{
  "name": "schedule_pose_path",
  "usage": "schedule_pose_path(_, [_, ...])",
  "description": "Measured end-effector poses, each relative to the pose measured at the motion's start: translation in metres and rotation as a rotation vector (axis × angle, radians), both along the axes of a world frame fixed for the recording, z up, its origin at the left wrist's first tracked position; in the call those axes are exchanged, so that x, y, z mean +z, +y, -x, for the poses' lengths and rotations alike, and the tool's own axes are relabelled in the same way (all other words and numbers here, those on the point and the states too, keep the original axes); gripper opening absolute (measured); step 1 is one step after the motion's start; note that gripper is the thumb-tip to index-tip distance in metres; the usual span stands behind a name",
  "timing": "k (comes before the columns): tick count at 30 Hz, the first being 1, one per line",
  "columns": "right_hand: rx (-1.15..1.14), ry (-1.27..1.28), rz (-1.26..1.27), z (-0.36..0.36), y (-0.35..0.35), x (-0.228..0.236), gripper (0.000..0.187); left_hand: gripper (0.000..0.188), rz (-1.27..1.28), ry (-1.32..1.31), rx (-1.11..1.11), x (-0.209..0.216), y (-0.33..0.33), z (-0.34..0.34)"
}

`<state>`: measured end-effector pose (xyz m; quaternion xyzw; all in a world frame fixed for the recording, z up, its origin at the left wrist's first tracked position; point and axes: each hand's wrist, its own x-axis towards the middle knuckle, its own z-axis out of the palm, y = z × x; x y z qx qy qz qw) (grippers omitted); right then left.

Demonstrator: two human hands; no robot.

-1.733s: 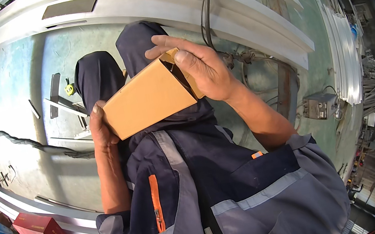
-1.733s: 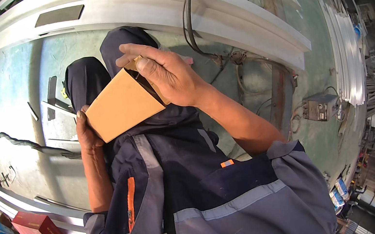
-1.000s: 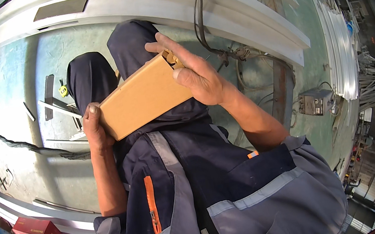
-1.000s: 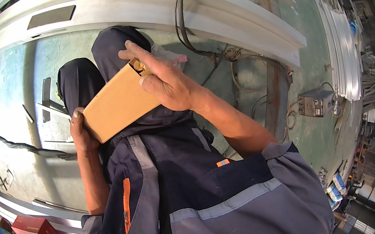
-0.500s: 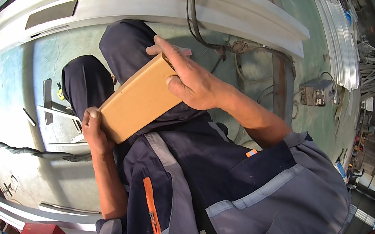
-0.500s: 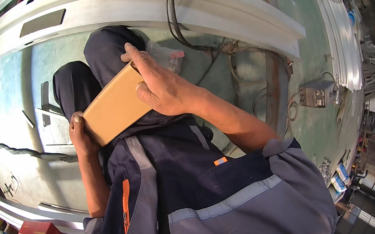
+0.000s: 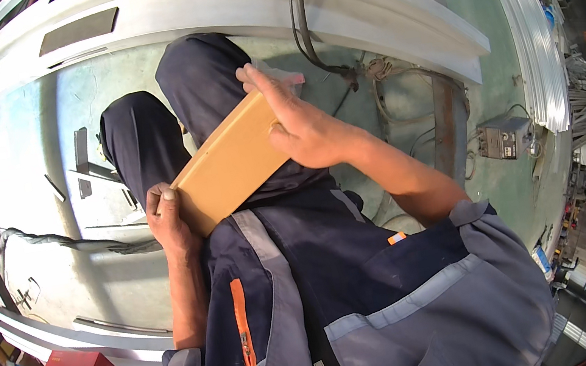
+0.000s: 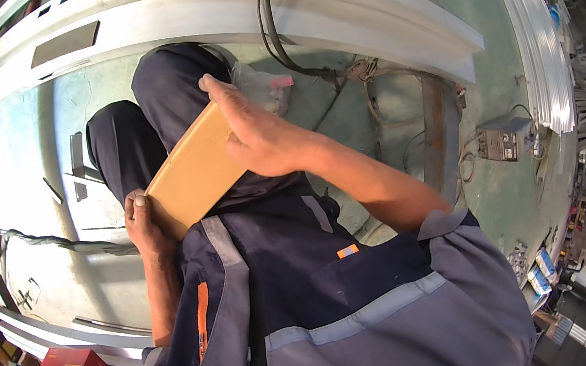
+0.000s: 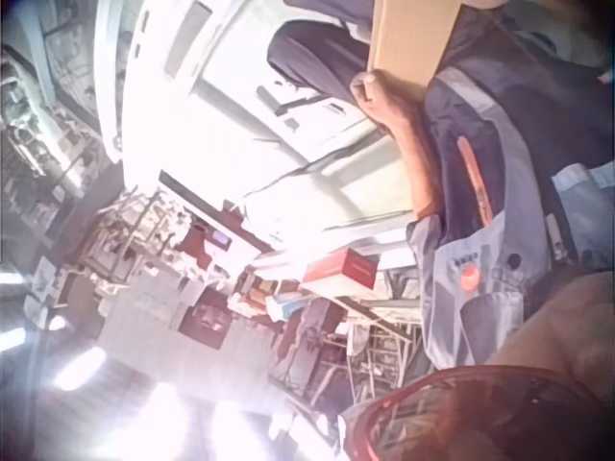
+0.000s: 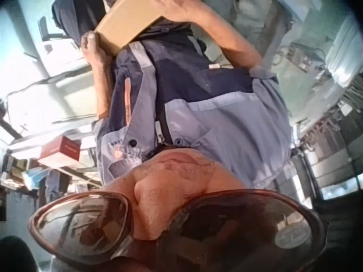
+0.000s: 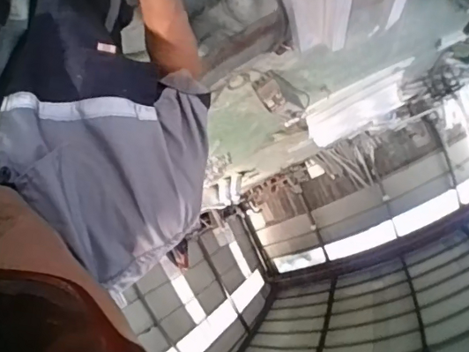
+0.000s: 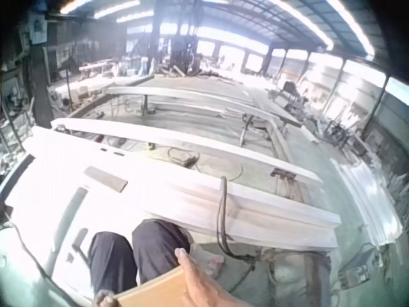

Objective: The person unpacks a small cardboard box containing a plastic-wrapped item, then uses a red pneumatic drill to make holes in a white metal frame.

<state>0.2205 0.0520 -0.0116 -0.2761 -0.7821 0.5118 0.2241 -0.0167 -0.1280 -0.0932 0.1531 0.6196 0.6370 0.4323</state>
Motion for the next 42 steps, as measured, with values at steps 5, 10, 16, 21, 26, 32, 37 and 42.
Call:
schedule_pose_path(5, [0.102,0.626,1.195,-0.007,0.014,-0.005,0.068,0.036,0.02,-0.109,-0.109,0.022,-0.006,0.02])
schedule_pose_path(10, [-0.089,0.218,0.912,0.009,0.012,-0.007,0.074,0.038,0.052,-0.109,-0.145,0.025,-0.007,0.025])
schedule_pose_path(16, [-0.022,0.241,1.258,0.004,0.011,-0.016,0.076,0.038,0.079,0.007,-0.243,0.035,-0.001,0.021])
schedule_pose_path(21, [-0.189,0.135,0.951,0.002,-0.018,0.002,0.063,0.043,0.133,0.023,-0.311,0.061,-0.007,0.024])
schedule_pose_path(26, [-0.246,0.219,0.761,-0.012,-0.042,0.006,0.06,0.064,0.047,0.191,-0.385,0.085,-0.013,0.015])
schedule_pose_path(32, [-0.259,0.266,0.853,-0.018,-0.033,-0.017,0.057,0.08,0.172,0.299,-0.472,0.099,-0.013,0.015])
schedule_pose_path(37, [-0.246,0.561,1.255,0.002,-0.012,-0.034,0.06,0.065,0.195,0.107,-0.42,0.069,-0.005,0.029])
schedule_pose_path(42, [-0.558,0.1,0.569,-0.023,0.047,-0.143,0.043,0.066,0.154,-0.081,-0.251,0.066,-0.001,0.048])
